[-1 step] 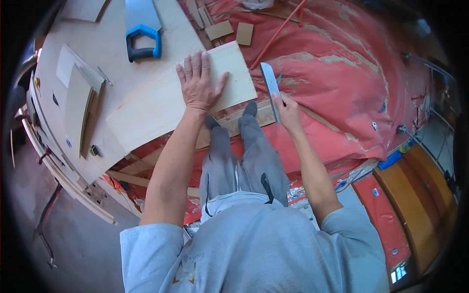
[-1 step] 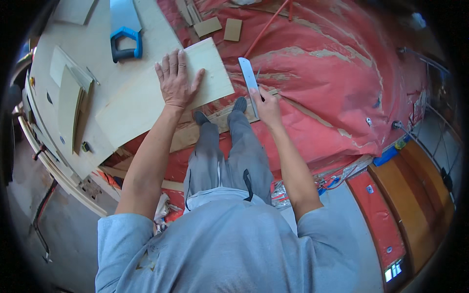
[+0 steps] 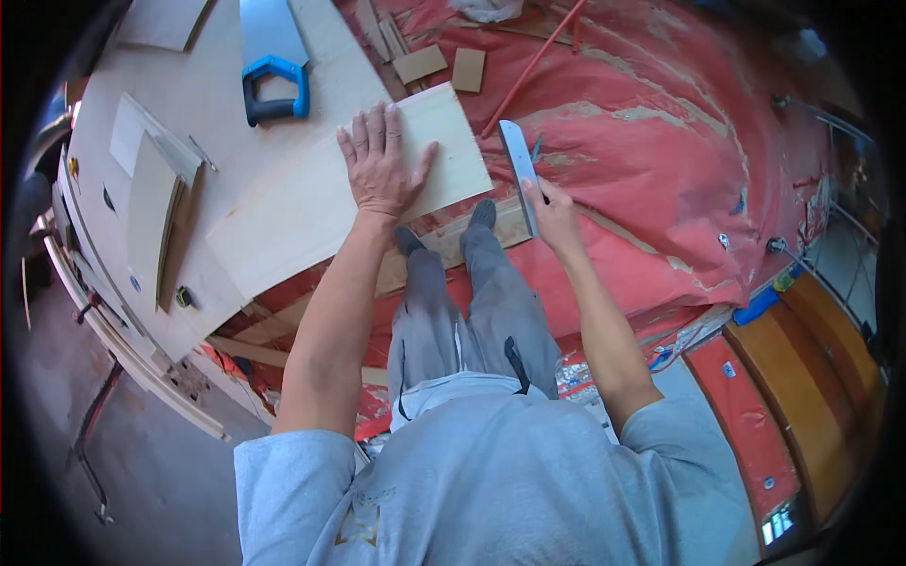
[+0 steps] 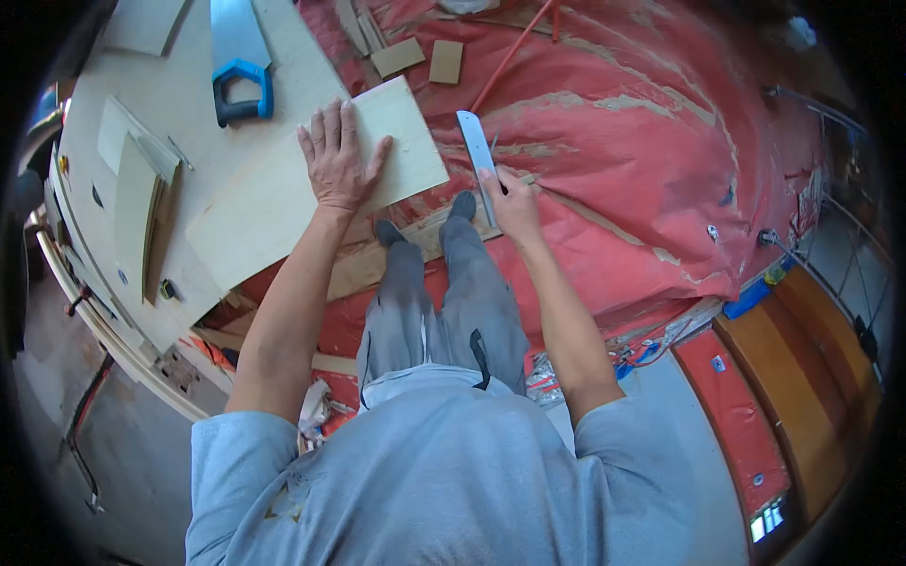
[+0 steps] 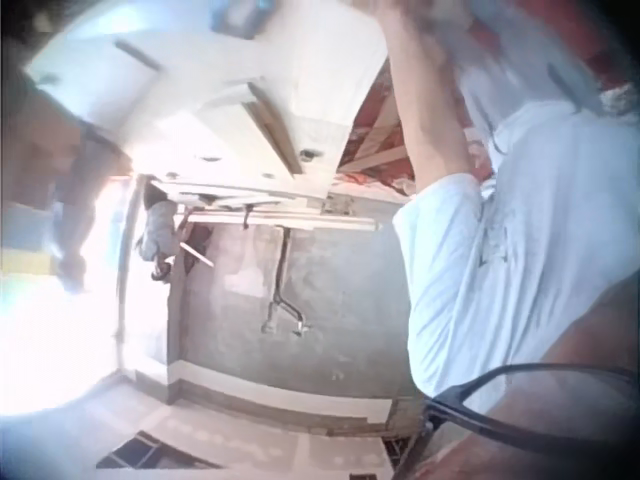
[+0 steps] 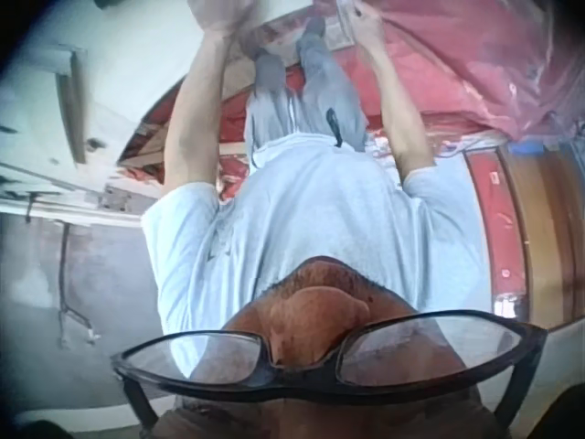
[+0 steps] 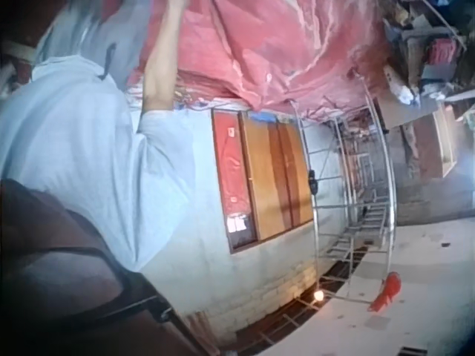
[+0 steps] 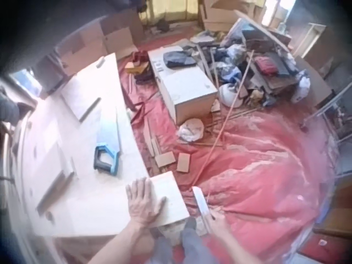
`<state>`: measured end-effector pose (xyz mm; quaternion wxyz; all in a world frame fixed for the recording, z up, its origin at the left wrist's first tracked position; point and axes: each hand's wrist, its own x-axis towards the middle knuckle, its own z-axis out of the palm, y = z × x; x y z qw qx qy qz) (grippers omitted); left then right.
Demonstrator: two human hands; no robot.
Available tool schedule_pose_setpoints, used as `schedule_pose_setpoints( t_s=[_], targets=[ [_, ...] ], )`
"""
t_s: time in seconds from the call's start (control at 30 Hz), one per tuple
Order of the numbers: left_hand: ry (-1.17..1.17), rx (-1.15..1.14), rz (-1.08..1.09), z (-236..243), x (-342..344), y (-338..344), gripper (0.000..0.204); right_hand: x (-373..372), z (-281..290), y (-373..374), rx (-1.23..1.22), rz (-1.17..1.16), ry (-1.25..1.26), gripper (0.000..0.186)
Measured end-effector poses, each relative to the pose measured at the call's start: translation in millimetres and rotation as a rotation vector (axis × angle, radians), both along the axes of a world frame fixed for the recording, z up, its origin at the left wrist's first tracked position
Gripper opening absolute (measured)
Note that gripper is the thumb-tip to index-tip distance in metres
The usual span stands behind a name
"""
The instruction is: The person saws a piece of lumber with a hand saw, then uses a square tool to mark lines and align pieces on a workbench.
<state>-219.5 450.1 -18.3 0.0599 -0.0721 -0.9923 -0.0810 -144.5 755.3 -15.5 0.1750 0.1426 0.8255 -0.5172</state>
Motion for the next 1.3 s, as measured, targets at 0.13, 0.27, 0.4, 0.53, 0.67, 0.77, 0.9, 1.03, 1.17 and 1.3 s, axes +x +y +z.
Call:
schedule_pose_setpoints(
  t_s=[0.13, 0.27, 0.4, 0.53, 0.67, 0.77, 0.9, 1.03, 1.17, 1.3],
  targets=[
    [0.027, 0.049, -0.079, 2.3, 8.1, 6.8, 0.101, 8.9, -2.7, 5.9, -0.057, -0.116, -0.024, 0.046],
    [-0.076, 0.017, -0.334, 16.5, 39.5, 1.8, 0.11, 25.3, 0.7, 10.9, 0.099, -0.182, 0.219, 0.048],
    [-0.236, -0.235, -0.354, 34.9, 41.8, 11.5, 0.126, 46.5, 6.4, 32.3, -0.024, -0.233, 0.117, 0.046],
    [-0.306, -0.128, -0.35, 70.5, 26.0, -5.6, 0.108, 42.9, 31.3, 32.8, -0.14, -0.236, 0.063, 0.044],
    [-0.374, 0.101, -0.275, 156.4, -9.0, -32.5, 0.053, 19.1, 61.0, 24.2, -0.209, -0.235, 0.161, 0.048],
    [-0.52, 0.079, -0.359, 208.2, -52.3, -24.8, 0.036, -2.0, 83.1, 23.3, -0.263, -0.21, 0.178, 0.046],
    [-0.9, 0.237, -0.323, 184.6, -101.6, -45.8, 0.042, -29.7, 83.0, 6.7, -0.364, -0.178, 0.231, 0.046],
    [-1.202, 0.516, -0.291, 116.3, -133.5, -81.5, 0.057, -40.7, 66.0, -0.5, -0.368, -0.171, 0.225, 0.047],
    [-1.317, 0.56, -0.279, 90.1, -148.6, -78.3, 0.062, -38.5, 48.7, -5.9, -0.308, -0.182, 0.203, 0.049],
    [-1.243, 0.344, -0.338, 83.3, -156.9, -63.4, 0.058, -47.1, 17.4, -11.6, -0.25, -0.183, 0.173, 0.051]
  ],
)
